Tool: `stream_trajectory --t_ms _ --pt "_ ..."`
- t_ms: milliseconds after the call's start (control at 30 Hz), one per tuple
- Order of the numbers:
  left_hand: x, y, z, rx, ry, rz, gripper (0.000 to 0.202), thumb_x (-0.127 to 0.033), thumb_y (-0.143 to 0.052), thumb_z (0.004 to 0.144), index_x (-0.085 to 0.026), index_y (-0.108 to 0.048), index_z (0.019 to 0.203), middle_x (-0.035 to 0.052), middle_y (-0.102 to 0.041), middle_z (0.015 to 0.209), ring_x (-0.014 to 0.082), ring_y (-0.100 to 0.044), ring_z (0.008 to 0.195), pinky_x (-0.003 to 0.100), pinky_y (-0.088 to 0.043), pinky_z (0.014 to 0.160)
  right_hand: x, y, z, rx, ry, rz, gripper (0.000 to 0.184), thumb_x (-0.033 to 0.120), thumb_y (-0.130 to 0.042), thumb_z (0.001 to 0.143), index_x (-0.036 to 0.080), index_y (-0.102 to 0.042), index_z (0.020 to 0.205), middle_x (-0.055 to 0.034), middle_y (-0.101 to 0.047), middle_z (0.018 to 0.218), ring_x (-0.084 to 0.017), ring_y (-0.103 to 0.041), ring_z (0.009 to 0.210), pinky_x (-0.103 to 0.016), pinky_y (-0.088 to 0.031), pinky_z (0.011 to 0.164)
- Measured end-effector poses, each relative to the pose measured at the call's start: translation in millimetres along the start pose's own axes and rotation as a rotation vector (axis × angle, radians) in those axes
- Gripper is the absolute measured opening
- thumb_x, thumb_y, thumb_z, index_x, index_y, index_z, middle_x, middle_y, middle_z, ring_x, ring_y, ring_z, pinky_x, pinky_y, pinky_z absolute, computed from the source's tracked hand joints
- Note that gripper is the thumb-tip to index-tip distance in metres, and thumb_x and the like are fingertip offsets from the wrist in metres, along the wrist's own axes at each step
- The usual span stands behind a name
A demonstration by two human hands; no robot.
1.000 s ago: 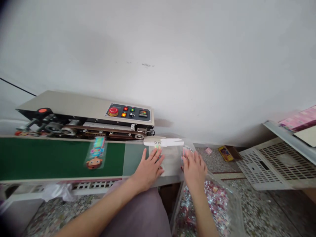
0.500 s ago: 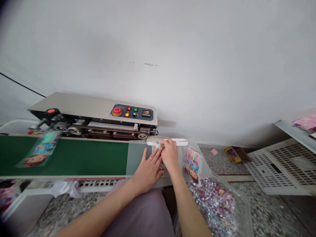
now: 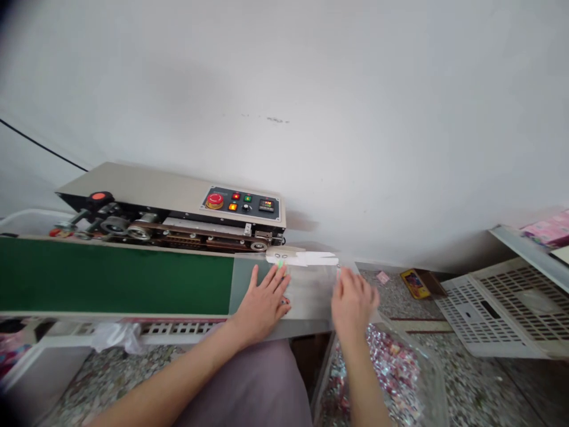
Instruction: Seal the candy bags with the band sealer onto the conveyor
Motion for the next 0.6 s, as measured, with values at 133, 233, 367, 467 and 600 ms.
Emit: stream_trajectory --t_ms 133,233,367,467,600 --pt "19.7 3.6 -6.6 -0.042 0.053 0.019 0.057 -0.048 -0.033 0.103 -0.020 -0.040 0.153 0.0091 -0.027 0.164 0.0317 -0.025 0.151 0.072 -0.016 0.117 -11.4 -20.0 -23.7 0.119 -0.059 -0.180 0.054 0.043 -0.032 0.101 0.018 -0.054 0.143 -0.0214 -0.048 0.150 -0.039 -0.038 0.141 -0.071 -0.023 0.108" --pt "37.2 5.5 -16.9 -0.065 0.101 0.065 0.054 -0.044 -0.033 0.104 -0.022 -0.040 0.153 0.0079 -0.026 0.165 0.0319 -0.025 0.151 0.073 -0.016 0.116 38.2 -36.7 -32.0 0.159 0.097 -0.153 0.053 0.044 -0.036 0.101 0.017 -0.054 0.143 -0.0197 -0.047 0.152 -0.039 -0.033 0.144 -0.069 -0.017 0.113" --pt "60.4 16.2 -30.9 -0.057 0.188 0.140 0.054 -0.044 -0.033 0.104 -0.020 -0.044 0.150 0.0114 -0.027 0.164 0.0348 -0.028 0.150 0.073 -0.014 0.115 103.6 -44.0 -33.7 0.202 0.142 0.020 0.052 0.042 -0.035 0.102 0.020 -0.048 0.148 -0.0162 -0.039 0.158 -0.038 -0.034 0.145 -0.068 -0.022 0.113" --pt "63.8 31.6 -28.8 -0.042 0.255 0.167 0.055 -0.046 -0.037 0.103 -0.016 -0.049 0.148 0.0159 -0.034 0.160 0.0388 -0.030 0.148 0.073 -0.012 0.116 112.1 -32.5 -28.1 0.192 0.155 0.113 0.053 0.043 -0.032 0.103 0.024 -0.045 0.150 -0.0131 -0.042 0.157 -0.034 -0.033 0.146 -0.065 -0.023 0.114" --pt "25.3 34.4 -1.6 0.007 0.102 0.051 0.052 -0.041 -0.033 0.105 -0.016 -0.046 0.149 0.0147 -0.037 0.159 0.0320 -0.032 0.148 0.069 -0.011 0.119 47.5 -5.8 -14.0 0.038 0.058 0.022 0.051 0.042 -0.028 0.103 0.021 -0.062 0.135 -0.0115 -0.053 0.149 -0.033 -0.037 0.143 -0.063 -0.016 0.117"
Point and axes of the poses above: each hand's wrist, its own z-axis towards the middle knuckle, its own y-axis out of the back of the hand, x = y × z, the point moved 7 cm from there along z, towards the middle knuckle
